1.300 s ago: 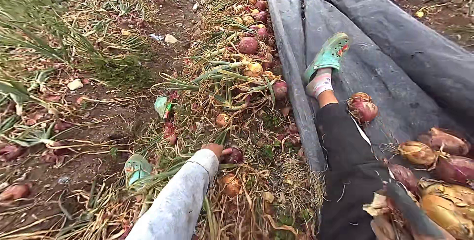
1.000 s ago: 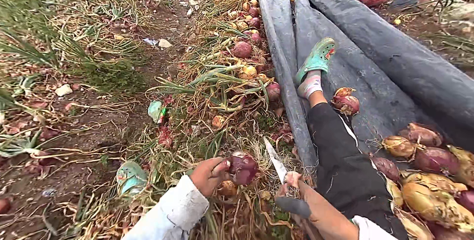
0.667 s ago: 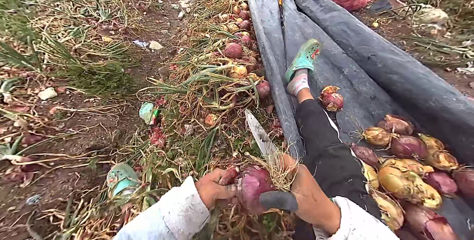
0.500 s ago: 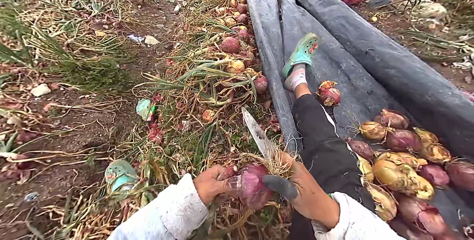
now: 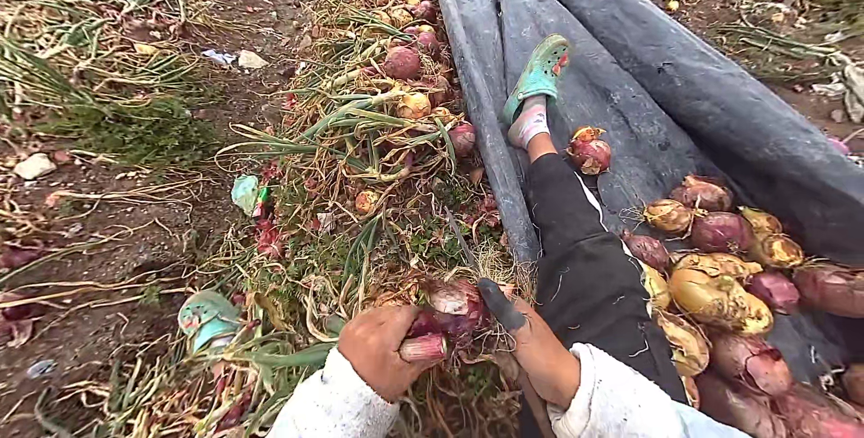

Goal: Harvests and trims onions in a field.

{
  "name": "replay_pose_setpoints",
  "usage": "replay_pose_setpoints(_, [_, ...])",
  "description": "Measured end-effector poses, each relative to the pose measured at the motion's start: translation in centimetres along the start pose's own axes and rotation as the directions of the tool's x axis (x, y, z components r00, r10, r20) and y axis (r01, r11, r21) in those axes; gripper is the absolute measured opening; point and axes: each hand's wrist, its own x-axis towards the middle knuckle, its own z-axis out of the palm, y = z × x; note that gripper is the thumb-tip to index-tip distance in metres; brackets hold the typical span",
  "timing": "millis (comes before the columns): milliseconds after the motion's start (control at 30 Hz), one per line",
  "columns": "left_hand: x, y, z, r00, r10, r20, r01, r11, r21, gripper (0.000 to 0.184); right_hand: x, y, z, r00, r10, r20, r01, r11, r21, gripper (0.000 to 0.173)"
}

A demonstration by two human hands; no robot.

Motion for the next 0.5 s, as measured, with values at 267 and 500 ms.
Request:
replay_pose_setpoints(267, [2.4,-1.8,-1.6,0.929,-0.353,-0.109,0.350,0.936,-0.044,0.035,-0.7,-0.4,0.3,0.968,0.212,-0.133,-0.215,0.977,-0.004,0.032])
replay_pose_setpoints(500, [-0.5,3.7,1.7,0.967,0.138,0.215,-0.098,0.978,-0.186,0.041,0.0,0.2,1.0,0.958,0.286,-0.025,-0.279,0.949,0.149,0.020])
